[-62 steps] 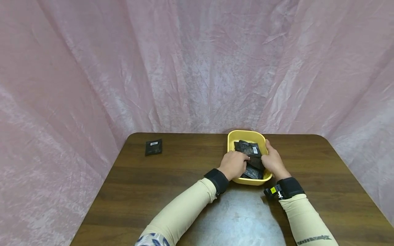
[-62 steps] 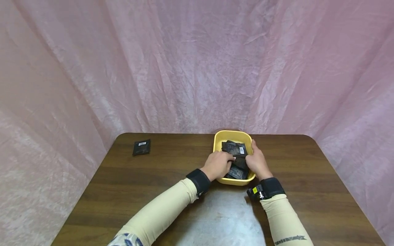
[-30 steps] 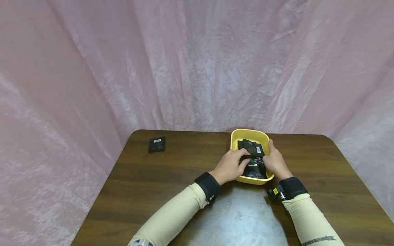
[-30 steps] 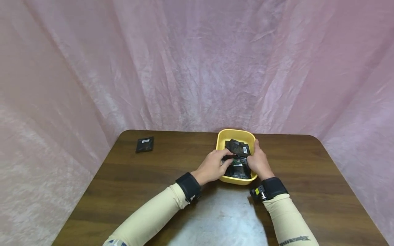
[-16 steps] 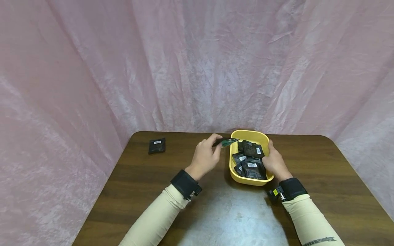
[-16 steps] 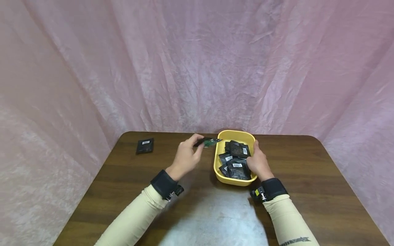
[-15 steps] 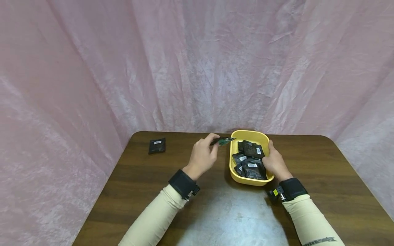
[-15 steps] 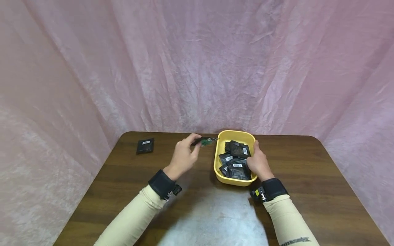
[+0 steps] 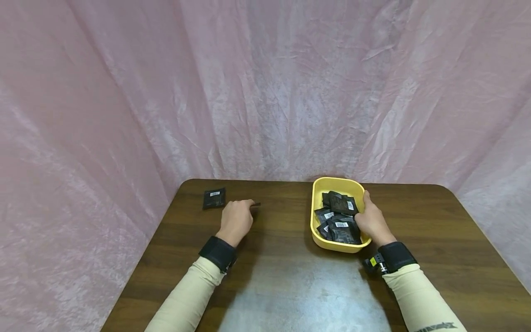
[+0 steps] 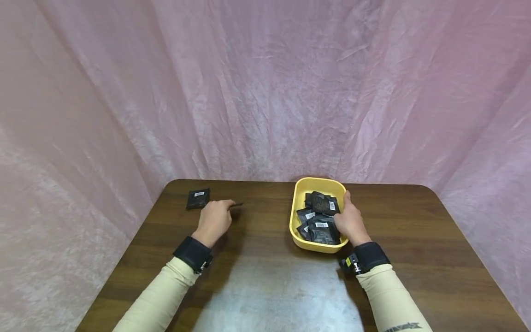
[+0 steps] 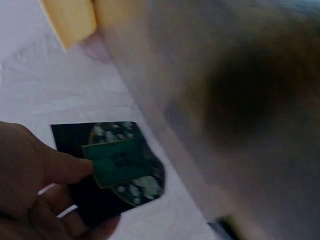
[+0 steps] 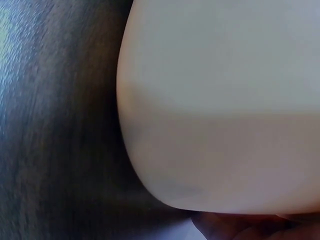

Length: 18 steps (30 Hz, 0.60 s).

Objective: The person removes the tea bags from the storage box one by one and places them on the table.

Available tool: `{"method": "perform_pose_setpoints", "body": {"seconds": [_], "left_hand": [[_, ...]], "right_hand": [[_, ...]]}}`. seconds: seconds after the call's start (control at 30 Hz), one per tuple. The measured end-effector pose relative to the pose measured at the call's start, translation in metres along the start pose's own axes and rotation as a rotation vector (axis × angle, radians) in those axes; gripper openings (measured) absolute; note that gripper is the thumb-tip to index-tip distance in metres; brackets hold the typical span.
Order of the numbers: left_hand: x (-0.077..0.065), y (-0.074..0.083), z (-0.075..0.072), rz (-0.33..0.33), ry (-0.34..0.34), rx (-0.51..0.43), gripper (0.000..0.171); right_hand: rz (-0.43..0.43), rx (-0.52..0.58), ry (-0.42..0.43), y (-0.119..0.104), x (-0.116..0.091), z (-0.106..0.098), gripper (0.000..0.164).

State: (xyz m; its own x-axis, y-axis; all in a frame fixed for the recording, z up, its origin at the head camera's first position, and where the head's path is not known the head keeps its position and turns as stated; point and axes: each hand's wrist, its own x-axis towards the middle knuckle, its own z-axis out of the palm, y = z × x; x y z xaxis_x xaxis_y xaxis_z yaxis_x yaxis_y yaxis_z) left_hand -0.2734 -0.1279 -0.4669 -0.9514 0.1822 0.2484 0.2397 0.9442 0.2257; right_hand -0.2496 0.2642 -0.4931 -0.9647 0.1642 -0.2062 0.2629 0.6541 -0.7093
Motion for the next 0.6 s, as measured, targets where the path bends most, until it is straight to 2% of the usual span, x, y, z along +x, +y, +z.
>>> {"method": "perform_pose_setpoints", "body": {"seconds": [0.13,0.27,0.47,0.6], "left_hand": [[0.002,-0.007,0.009,-0.069,-0.049,0.020,0.037],[0.007,-0.010,0.017,-0.073,-0.059,0.025,0.036],[0.011,-0.014,0.024,-0.125,-0.186,0.010,0.037],[0.010,-0.019,0.028,-0.158,-0.238,-0.021,0.031]], "right_hand": [[-0.007,-0.003,0.003,0.000,-0.001,-0.001,0.094],[0.000,0.003,-0.001,-0.001,0.000,-0.002,0.094],[-0.003,0.013,0.013,0.002,-0.002,-0.002,0.094],[-0.023,0.023,0.032,0.003,-0.003,-0.001,0.094]]}}
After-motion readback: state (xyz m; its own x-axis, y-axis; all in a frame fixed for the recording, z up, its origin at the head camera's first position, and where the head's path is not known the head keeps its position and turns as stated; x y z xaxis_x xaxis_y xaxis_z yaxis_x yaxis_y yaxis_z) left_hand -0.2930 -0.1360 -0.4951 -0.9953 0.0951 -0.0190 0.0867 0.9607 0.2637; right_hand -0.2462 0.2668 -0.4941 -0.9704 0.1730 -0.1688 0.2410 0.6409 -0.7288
